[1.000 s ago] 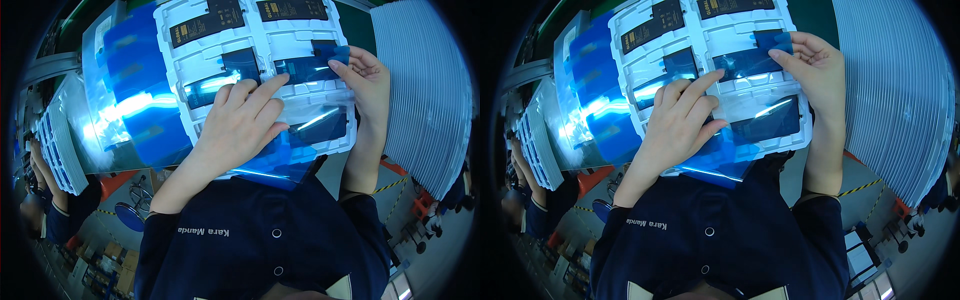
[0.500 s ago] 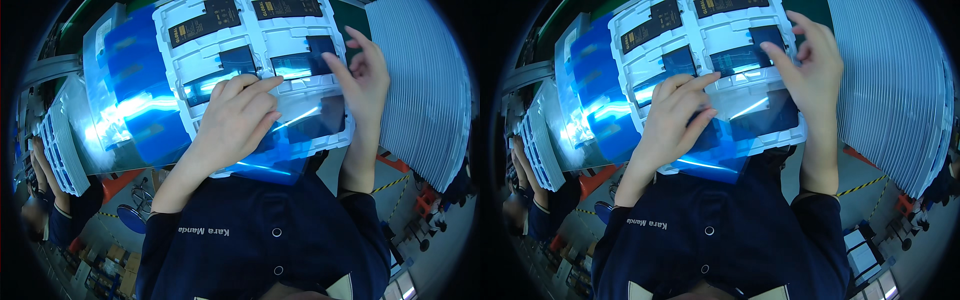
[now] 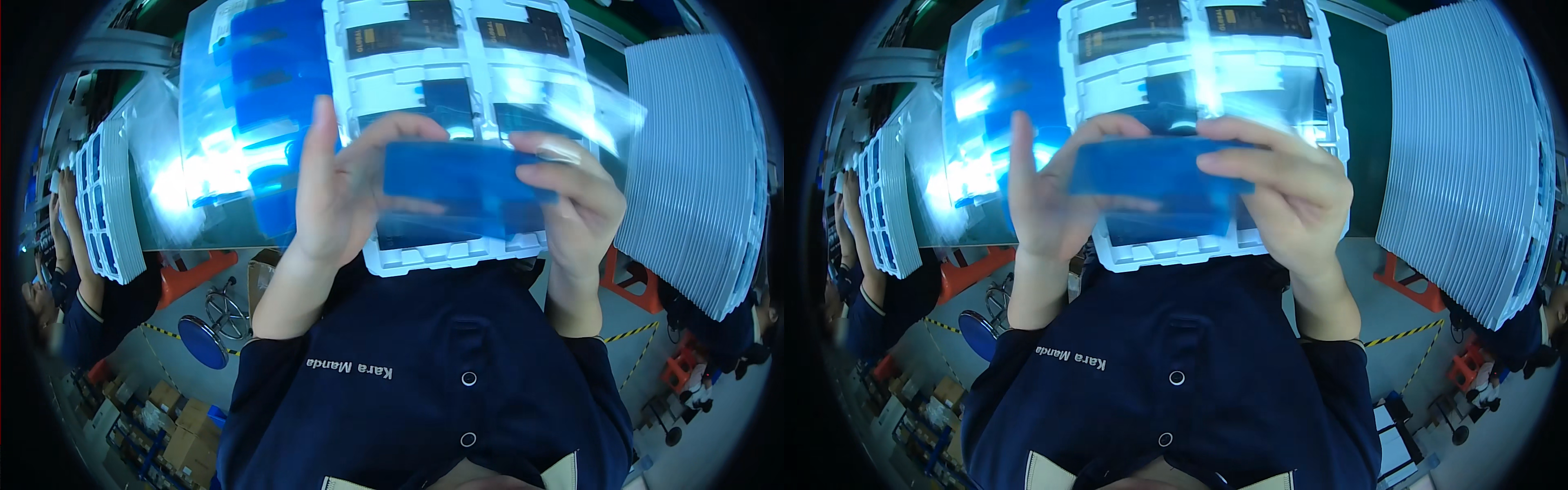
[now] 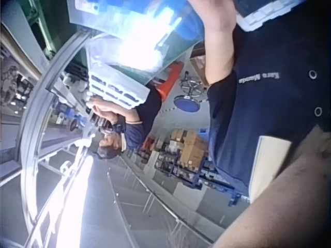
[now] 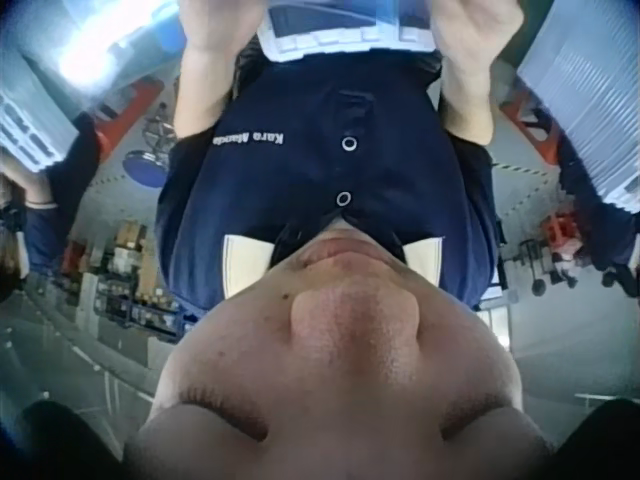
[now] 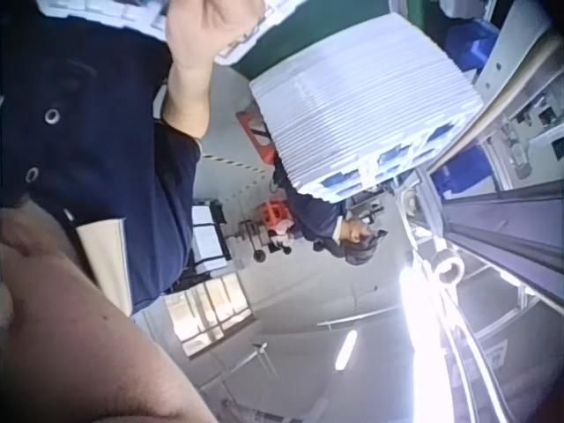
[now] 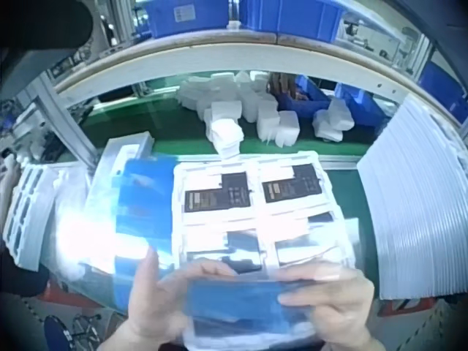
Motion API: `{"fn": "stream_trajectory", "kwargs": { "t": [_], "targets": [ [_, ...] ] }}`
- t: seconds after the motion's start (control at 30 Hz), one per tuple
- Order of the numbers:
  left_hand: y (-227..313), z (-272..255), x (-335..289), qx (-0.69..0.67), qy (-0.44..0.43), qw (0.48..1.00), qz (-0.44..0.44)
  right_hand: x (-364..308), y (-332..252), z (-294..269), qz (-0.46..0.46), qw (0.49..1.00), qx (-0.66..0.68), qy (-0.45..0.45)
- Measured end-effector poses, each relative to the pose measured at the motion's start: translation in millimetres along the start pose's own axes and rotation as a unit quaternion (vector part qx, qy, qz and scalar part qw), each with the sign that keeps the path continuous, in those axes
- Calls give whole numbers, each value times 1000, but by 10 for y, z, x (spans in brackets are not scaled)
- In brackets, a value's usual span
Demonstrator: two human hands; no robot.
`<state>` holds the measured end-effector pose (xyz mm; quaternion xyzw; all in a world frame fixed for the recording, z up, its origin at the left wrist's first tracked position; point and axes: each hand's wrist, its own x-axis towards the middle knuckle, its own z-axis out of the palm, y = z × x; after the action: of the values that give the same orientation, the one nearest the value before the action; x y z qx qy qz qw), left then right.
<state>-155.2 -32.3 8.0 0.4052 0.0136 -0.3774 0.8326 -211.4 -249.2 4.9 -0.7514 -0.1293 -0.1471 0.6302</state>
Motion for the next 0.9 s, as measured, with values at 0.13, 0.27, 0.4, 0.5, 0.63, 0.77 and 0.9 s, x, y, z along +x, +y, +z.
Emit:
{"fn": "stream_trajectory", "kwargs": {
  "t": [0.13, 0.27, 0.4, 0.5, 0.63, 0.77, 0.9],
  "targets": [
    [34, -21, -161, 90, 38, 994, 37, 93, 107, 189, -50, 998, 32, -5],
    [124, -61, -230, 198, 97, 970, 102, 214, 26, 359, 168, 939, 298, 40],
    [105, -144, -215, 270, 86, 933, 224, 310, 57, 409, 316, 918, 235, -43],
    [132, -249, -171, 268, 96, 928, 241, 403, 109, 432, 293, 930, 206, -83],
    [206, -309, -146, 296, 160, 912, 234, 556, 84, 471, 296, 934, 189, -59],
    [302, -429, -134, 385, 199, 875, 215, 687, 121, 466, 256, 949, 180, -34],
    [468, -452, -90, 474, 188, 839, 191, 838, 174, 396, 280, 941, 189, -12]
  ]
}}
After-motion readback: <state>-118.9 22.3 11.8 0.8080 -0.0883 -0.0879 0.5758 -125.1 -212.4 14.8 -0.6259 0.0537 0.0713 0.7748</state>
